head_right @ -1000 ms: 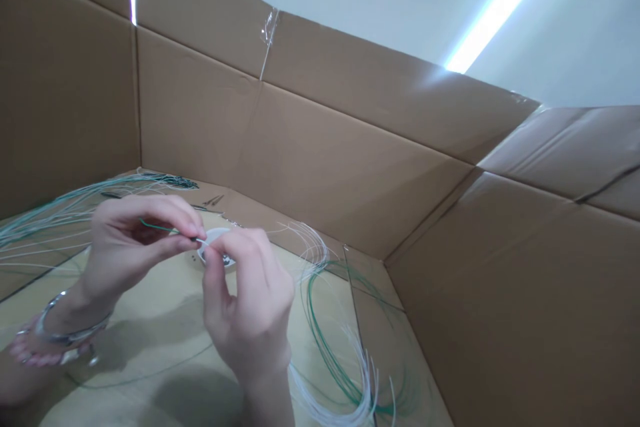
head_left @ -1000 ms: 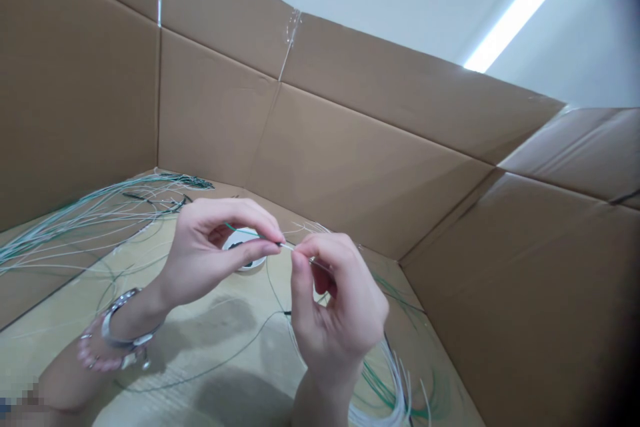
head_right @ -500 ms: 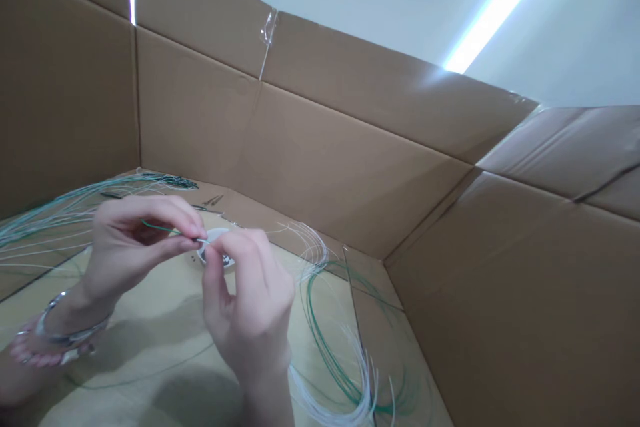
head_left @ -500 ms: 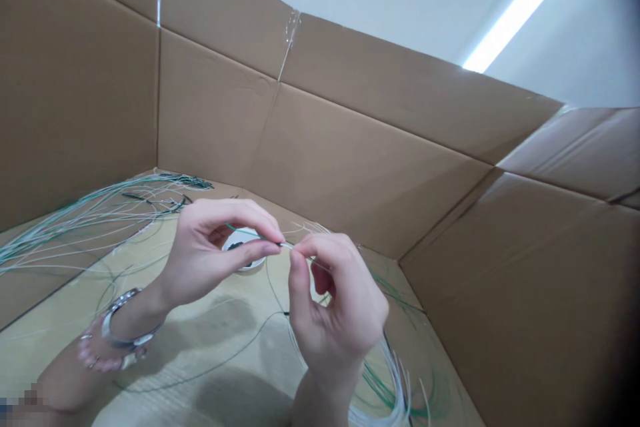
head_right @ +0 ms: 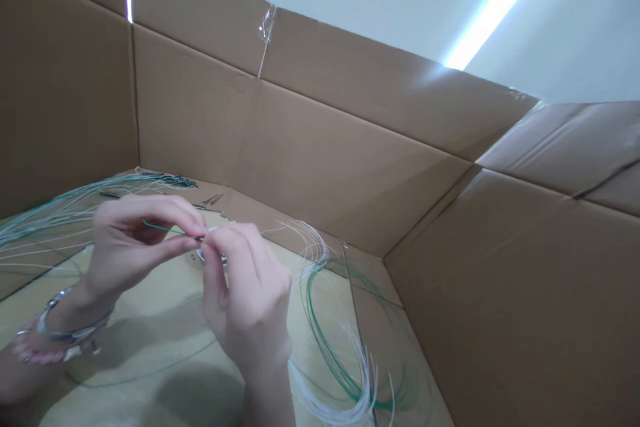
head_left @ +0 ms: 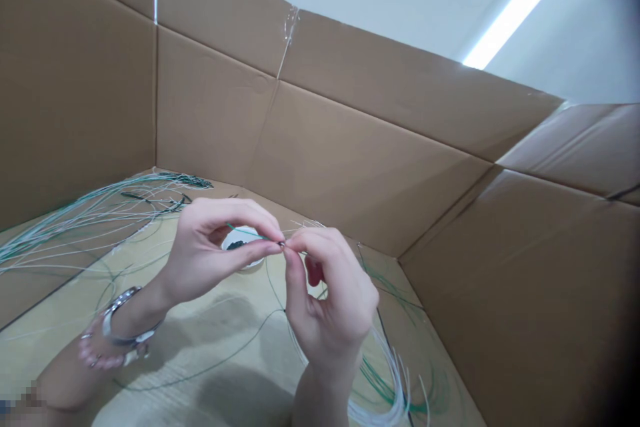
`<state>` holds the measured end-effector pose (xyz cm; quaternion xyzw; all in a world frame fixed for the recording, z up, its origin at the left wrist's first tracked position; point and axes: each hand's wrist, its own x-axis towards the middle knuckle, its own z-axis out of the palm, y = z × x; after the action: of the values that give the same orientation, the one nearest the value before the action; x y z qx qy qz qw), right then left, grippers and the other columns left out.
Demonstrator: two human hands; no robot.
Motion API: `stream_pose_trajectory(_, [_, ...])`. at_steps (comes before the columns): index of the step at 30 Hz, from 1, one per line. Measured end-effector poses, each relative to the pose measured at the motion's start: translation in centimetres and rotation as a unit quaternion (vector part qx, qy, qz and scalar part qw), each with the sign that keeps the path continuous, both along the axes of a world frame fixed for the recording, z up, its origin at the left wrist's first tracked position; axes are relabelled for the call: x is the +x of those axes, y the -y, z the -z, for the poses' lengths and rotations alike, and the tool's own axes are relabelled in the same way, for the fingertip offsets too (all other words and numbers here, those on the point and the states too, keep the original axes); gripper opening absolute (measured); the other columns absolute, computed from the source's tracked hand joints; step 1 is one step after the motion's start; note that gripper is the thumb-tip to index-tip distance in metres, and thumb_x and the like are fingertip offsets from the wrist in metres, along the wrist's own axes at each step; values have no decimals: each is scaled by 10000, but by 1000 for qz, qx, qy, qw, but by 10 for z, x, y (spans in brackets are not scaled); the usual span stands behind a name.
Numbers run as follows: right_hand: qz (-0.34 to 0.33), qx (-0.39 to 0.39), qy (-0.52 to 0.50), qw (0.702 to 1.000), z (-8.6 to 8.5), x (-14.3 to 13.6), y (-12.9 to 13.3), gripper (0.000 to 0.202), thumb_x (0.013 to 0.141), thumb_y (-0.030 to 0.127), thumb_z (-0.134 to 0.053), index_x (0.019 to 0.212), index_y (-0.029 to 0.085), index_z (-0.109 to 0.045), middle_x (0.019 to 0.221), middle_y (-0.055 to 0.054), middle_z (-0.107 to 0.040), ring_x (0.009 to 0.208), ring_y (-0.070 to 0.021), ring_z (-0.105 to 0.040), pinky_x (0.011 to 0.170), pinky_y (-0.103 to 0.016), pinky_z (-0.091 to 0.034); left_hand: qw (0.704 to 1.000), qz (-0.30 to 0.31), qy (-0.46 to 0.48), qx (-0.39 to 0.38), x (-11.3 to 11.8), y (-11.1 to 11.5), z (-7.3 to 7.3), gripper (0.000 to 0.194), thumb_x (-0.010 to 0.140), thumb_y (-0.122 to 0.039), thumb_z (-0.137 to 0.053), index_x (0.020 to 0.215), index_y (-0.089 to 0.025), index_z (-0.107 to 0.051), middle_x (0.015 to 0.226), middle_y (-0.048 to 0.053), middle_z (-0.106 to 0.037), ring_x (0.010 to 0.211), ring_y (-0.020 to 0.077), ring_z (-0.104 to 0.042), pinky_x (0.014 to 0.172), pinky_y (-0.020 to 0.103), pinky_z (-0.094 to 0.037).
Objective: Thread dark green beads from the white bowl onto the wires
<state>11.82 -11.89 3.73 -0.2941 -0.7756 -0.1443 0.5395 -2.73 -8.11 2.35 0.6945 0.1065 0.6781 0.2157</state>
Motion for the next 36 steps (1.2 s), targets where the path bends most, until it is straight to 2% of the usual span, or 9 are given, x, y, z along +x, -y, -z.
stream_pose_trajectory(6, [-65, 5, -73, 995, 4, -2, -6, 182, 803, 36, -597, 859, 209, -592, 784, 9, -658, 672, -81, -593, 447, -191, -422, 1000, 5, 9, -5, 0, 0, -1, 155, 730, -33, -695, 758, -184, -708, 710, 0, -707, 644, 103, -643, 574, 190, -536])
stream_pose_trajectory(9, [-78, -13, -95, 992, 3, -2, -8, 178, 787, 55, -634, 864, 214, -614, 775, 21, -655, 624, -68, -566, 443, -189, -423, 1000, -16, -7, 14, -2, -1, -1, 175, 734, -29, -690, 792, -193, -712, 750, -2, -724, 681, 105, -661, 605, 189, -545])
stream_pose_trajectory(15, [-35, -39, -73, 996, 2, 1, -14, 197, 770, 69, -664, 910, 206, -642, 818, 21, -643, 612, -49, -543, 457, -183, -406, 979, -175, -42, 101, -5, -5, -1, 147, 730, -57, -695, 809, -181, -686, 757, 5, -717, 708, 122, -666, 643, 223, -539])
stream_pose_trajectory(19, [-21, -68, -59, 996, 3, 1, -17, 133, 786, 89, -648, 856, 202, -632, 784, 33, -635, 597, -47, -532, 505, -182, -431, 974, -185, -106, 77, -8, -7, -3, 74, 783, -104, -655, 780, -177, -668, 745, -1, -711, 691, 108, -657, 627, 203, -515])
stream_pose_trajectory(23, [22, -88, -58, 994, 3, -3, -17, 70, 794, 134, -622, 829, 193, -604, 734, 47, -634, 557, -45, -521, 533, -191, -439, 971, -188, -130, 65, -6, -6, -5, 58, 807, -144, -636, 775, -187, -661, 729, -12, -706, 652, 99, -643, 599, 198, -494])
stream_pose_trajectory(25, [40, -117, -65, 990, 3, -3, -17, 57, 781, 146, -606, 811, 190, -586, 744, 45, -646, 571, -53, -547, 549, -199, -449, 967, -204, -128, 79, -6, -5, -5, 65, 807, -142, -629, 767, -189, -650, 721, -14, -697, 642, 98, -631, 602, 207, -490])
stream_pose_trajectory(28, [61, -202, -47, 976, 3, 5, -20, 48, 744, 159, -589, 759, 199, -565, 780, 42, -672, 669, -89, -608, 636, -239, -483, 962, -245, -96, 76, -11, -8, -6, 78, 789, -119, -632, 749, -185, -642, 713, -10, -678, 650, 104, -616, 613, 224, -486])
stream_pose_trajectory(33, [87, -344, 67, 933, 6, 20, -31, 22, 690, 198, -573, 680, 214, -561, 724, 48, -660, 698, -138, -606, 710, -323, -474, 959, -280, 29, 37, -31, -24, -7, 70, 764, -131, -664, 726, -190, -660, 667, -21, -642, 604, 88, -577, 572, 212, -477])
stream_pose_trajectory(36, [103, -384, 122, 909, 6, 21, -34, 35, 659, 190, -570, 637, 208, -549, 655, 45, -631, 646, -147, -584, 674, -335, -452, 959, -277, 44, 27, -38, -33, -6, 51, 749, -143, -681, 716, -179, -665, 657, -23, -649, 589, 80, -581, 557, 191, -480])
